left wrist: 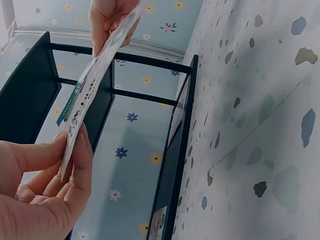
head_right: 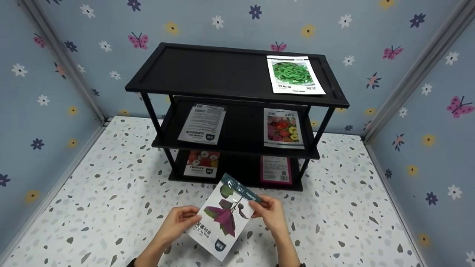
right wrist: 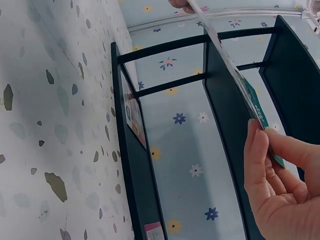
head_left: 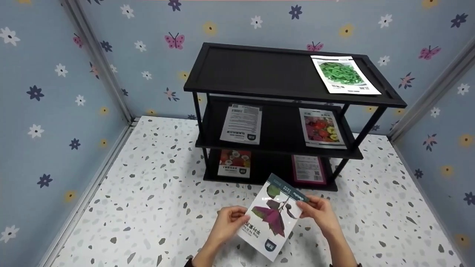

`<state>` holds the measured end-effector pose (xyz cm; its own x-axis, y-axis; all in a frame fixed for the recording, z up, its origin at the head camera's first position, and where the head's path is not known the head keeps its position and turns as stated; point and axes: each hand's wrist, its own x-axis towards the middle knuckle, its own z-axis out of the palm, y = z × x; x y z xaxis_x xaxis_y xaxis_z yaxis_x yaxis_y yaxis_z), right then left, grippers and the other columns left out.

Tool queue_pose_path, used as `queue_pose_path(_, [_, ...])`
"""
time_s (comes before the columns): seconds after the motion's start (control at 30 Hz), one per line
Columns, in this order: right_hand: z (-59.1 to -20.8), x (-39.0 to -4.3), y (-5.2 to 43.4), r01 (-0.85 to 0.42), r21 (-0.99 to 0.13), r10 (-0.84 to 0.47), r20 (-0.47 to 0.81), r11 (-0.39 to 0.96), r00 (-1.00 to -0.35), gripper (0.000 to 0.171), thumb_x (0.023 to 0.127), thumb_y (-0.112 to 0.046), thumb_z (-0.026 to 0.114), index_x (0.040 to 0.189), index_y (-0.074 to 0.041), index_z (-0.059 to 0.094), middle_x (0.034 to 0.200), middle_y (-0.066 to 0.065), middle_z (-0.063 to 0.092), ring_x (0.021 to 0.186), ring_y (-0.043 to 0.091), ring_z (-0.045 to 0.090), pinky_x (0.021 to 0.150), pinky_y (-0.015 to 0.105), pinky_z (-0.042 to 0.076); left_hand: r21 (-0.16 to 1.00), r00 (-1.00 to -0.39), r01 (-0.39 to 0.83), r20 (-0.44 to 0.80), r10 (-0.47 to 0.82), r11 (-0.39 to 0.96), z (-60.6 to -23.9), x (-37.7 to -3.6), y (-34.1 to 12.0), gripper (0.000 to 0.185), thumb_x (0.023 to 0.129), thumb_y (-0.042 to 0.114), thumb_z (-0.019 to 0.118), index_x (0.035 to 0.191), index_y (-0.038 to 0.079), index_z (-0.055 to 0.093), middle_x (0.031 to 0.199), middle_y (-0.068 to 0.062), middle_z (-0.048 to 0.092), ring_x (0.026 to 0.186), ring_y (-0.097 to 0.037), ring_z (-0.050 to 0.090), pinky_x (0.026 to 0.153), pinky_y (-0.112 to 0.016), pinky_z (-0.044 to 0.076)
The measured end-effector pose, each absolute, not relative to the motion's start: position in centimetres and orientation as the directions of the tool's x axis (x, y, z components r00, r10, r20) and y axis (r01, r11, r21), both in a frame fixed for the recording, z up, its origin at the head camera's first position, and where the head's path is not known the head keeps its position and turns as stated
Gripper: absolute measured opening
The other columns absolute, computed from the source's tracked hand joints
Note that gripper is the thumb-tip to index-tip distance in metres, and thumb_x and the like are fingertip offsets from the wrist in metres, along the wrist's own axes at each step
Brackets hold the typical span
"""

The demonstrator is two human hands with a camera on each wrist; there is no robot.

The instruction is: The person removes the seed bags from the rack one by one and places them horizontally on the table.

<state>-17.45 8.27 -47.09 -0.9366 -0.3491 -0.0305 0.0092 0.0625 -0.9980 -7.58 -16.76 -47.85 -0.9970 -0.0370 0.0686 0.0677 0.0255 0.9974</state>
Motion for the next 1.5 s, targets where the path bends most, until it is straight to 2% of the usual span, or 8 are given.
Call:
queue_pose_path(0.1, [-52.2,-19.9,9.7,-0.082,-0.996,-0.322,0.089,-0.035,-0.942,0.022,0.081,-0.002,0.062,0.098,0.011,0.059,0.077,0.018,0.064,0.058,0.022,0.06,0.054,0.033,0.053,0.997,-0.991,0.078,0.079,-0.111,0.015,-46.8,-7.7,-16.4,0.022,0.081,-0.004,0.058,0.097,-0.019,0.055,0.084,-0.025,0.06,0.074,-0.03,0.06,0.065,-0.022,0.05])
queue_pose_path(0.23, [-59.1,-23.1,11.2,-0.114,-0.98,-0.2,0.146,-0.161,-0.969,0.026,0.078,-0.009,0.067,0.099,0.005,0.061,0.084,0.026,0.061,0.06,0.028,0.06,0.053,0.036,0.052,0.995,-0.953,0.083,0.062,-0.298,-0.06,-48.0,-8.4,-15.7,0.044,0.081,0.004,0.062,0.116,-0.016,0.044,0.1,-0.022,0.057,0.087,-0.027,0.056,0.07,-0.024,0.048])
queue_pose_path(0.37, [-59.6,-22.4,10.2,-0.083,-0.97,-0.025,0.091,-0.228,-0.996,0.034,0.075,-0.012,0.071,0.099,0.008,0.058,0.083,0.026,0.06,0.061,0.026,0.059,0.055,0.037,0.053,0.98,-0.905,0.057,-0.03,-0.424,-0.192,-49.3,-8.6,-14.2,0.064,0.079,0.008,0.066,0.129,-0.01,0.029,0.113,-0.022,0.05,0.099,-0.028,0.051,0.077,-0.027,0.047])
queue_pose_path(0.47, [-59.8,-21.5,9.1,-0.102,-0.953,0.063,0.088,-0.285,-0.994,0.034,0.075,-0.01,0.07,0.101,0.01,0.057,0.081,0.024,0.06,0.061,0.025,0.059,0.056,0.037,0.053,0.957,-0.903,0.04,-0.088,-0.421,-0.287,-49.7,-8.5,-13.2,0.068,0.08,0.008,0.065,0.131,-0.01,0.024,0.117,-0.025,0.048,0.104,-0.031,0.05,0.083,-0.029,0.046])
queue_pose_path(0.77, [-59.6,-19.7,7.0,-0.136,-0.921,0.184,0.071,-0.365,-0.98,0.031,0.074,-0.008,0.071,0.095,0.011,0.057,0.077,0.021,0.06,0.057,0.023,0.059,0.054,0.034,0.052,0.945,-0.904,0.004,-0.137,-0.405,-0.328,-50.3,-8.6,-11.4,0.039,0.082,0.001,0.06,0.114,-0.014,0.045,0.108,-0.022,0.057,0.097,-0.024,0.058,0.076,-0.024,0.049])
queue_pose_path(1.07, [-59.3,-19.4,8.3,-0.047,-0.966,0.043,0.037,-0.253,-0.998,0.035,0.077,-0.014,0.069,0.102,0.006,0.055,0.086,0.021,0.061,0.065,0.027,0.062,0.061,0.038,0.053,0.941,-0.932,0.04,-0.086,-0.352,-0.335,-50.0,-8.7,-12.8,0.034,0.079,-0.006,0.06,0.108,-0.017,0.05,0.098,-0.025,0.061,0.085,-0.024,0.062,0.071,-0.026,0.051])
queue_pose_path(1.27, [-53.0,-17.5,9.0,0.017,-0.995,-0.221,0.006,-0.102,-0.975,0.031,0.081,-0.012,0.064,0.105,0.005,0.054,0.089,0.018,0.063,0.072,0.027,0.063,0.063,0.037,0.053,0.971,-0.977,0.037,-0.016,-0.214,-0.237,-49.1,-8.9,-15.1,0.034,0.08,-0.003,0.06,0.109,-0.017,0.05,0.094,-0.025,0.062,0.08,-0.024,0.063,0.066,-0.027,0.053])
queue_pose_path(1.5, [-46.2,-16.7,9.3,0.125,-0.989,-0.347,-0.143,0.073,-0.927,0.033,0.084,-0.009,0.06,0.107,0.012,0.049,0.085,0.01,0.064,0.072,0.018,0.062,0.059,0.031,0.053,0.977,-0.999,-0.031,-0.035,-0.016,-0.212,-48.5,-8.8,-16.9,0.032,0.078,-0.004,0.062,0.106,-0.017,0.053,0.089,-0.024,0.063,0.075,-0.023,0.064,0.064,-0.028,0.053])
